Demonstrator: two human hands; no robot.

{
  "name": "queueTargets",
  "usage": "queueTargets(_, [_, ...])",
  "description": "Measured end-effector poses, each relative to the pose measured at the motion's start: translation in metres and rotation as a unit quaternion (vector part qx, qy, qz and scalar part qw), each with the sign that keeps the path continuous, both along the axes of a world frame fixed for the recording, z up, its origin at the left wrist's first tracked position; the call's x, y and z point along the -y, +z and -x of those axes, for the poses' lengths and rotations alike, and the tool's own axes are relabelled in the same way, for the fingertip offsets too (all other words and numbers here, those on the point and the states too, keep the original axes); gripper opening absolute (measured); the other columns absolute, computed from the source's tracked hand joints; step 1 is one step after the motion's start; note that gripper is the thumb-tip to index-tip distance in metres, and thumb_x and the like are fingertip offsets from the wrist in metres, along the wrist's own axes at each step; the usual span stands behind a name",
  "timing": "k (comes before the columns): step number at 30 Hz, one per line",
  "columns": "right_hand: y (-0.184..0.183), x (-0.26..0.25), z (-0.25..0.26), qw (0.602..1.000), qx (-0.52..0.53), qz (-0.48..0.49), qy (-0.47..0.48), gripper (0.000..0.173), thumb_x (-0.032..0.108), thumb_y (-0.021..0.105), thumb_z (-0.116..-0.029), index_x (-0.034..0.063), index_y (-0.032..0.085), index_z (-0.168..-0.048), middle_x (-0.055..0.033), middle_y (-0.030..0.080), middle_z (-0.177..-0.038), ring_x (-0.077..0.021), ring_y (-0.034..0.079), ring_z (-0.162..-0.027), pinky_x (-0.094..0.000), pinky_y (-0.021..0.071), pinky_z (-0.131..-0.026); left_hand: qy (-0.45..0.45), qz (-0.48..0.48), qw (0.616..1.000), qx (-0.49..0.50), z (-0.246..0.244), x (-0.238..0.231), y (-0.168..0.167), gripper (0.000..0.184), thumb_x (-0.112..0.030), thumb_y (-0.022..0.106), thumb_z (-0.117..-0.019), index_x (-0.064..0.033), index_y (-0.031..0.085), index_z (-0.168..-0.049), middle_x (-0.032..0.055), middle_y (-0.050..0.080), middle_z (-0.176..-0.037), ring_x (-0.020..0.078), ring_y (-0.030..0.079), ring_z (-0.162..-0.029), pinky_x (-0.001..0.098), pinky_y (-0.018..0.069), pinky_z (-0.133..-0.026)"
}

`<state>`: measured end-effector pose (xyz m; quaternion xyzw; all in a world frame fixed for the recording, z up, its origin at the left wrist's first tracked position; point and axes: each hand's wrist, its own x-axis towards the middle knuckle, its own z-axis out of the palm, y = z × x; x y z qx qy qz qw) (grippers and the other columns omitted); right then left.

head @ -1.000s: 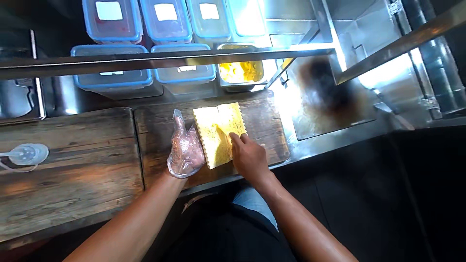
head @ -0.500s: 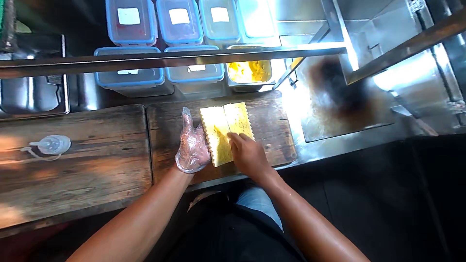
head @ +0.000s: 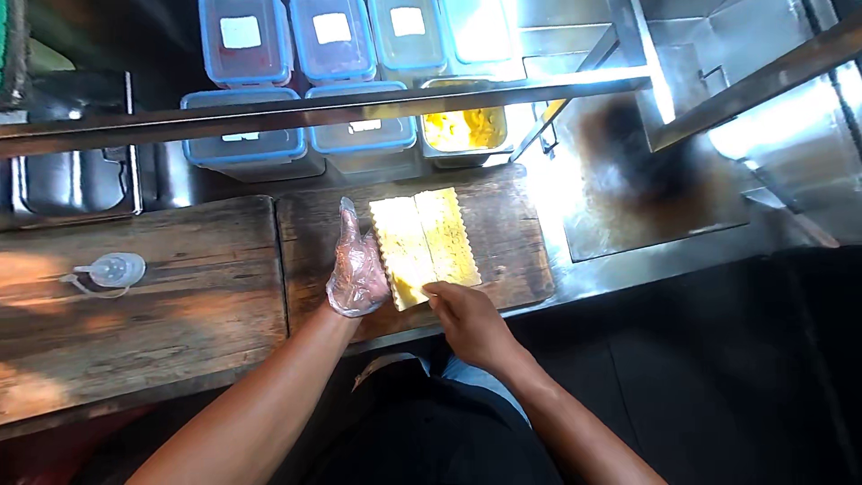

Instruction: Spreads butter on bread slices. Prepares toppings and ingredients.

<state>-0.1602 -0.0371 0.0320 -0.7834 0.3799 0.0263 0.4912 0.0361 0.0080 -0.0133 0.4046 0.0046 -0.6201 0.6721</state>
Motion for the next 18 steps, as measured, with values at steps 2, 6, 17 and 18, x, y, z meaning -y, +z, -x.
queueTargets(2, [0.008, 0.019, 0.015, 0.996, 0.030, -0.031, -0.076, 0.029, 0.020, 0.052, -0.1069, 0.0126, 0.068, -0.131, -0.0060, 0.072, -0.093, -0.0168, 0.069, -0.077, -0.0425, 0.0604, -0.073, 0.012, -0.027, 0.999, 0.021, 0.003, 0.003, 0.006, 0.080, -0.076, 0.012, -0.0993, -0.0199, 0.064, -0.126, 0.0030, 0.072, -0.113, 0.0158, 0.070, -0.104, 0.0430, 0.0612, -0.085])
queueTargets(6, [0.033, 0.126, -0.009, 0.978, 0.013, 0.168, -0.122, 0.031, 0.019, 0.050, -0.1063, 0.0059, 0.067, -0.130, -0.0145, 0.073, -0.094, -0.0270, 0.070, -0.080, -0.0494, 0.0582, -0.074, -0.032, 0.043, 0.997, 0.049, 0.012, 0.011, 0.035, 0.091, -0.078, 0.003, -0.0963, -0.0186, 0.047, -0.149, 0.0070, 0.061, -0.139, 0.0219, 0.060, -0.127, 0.0485, 0.0540, -0.101])
queueTargets(17, [0.001, 0.173, 0.024, 0.940, 0.121, 0.292, -0.129, 0.039, 0.020, 0.058, -0.1021, 0.0075, 0.061, -0.139, -0.0147, 0.061, -0.137, -0.0262, 0.060, -0.127, -0.0421, 0.0514, -0.106, -0.144, -0.397, 0.730, 0.537, 0.073, 0.062, 0.005, 0.078, -0.066, 0.065, -0.0900, -0.0272, 0.044, -0.155, 0.0174, 0.064, -0.135, 0.0407, 0.060, -0.123, 0.0687, 0.0474, -0.098])
queueTargets(18, [-0.011, 0.161, 0.045, 0.950, 0.122, 0.262, -0.121, 0.038, 0.019, 0.055, -0.1038, 0.0078, 0.060, -0.140, -0.0132, 0.061, -0.138, -0.0245, 0.062, -0.125, -0.0431, 0.0535, -0.105, -0.160, -0.426, 0.722, 0.521, 0.078, 0.067, -0.005, 0.082, -0.067, 0.069, -0.0866, -0.0228, 0.048, -0.152, 0.0197, 0.064, -0.133, 0.0415, 0.061, -0.123, 0.0681, 0.0472, -0.099])
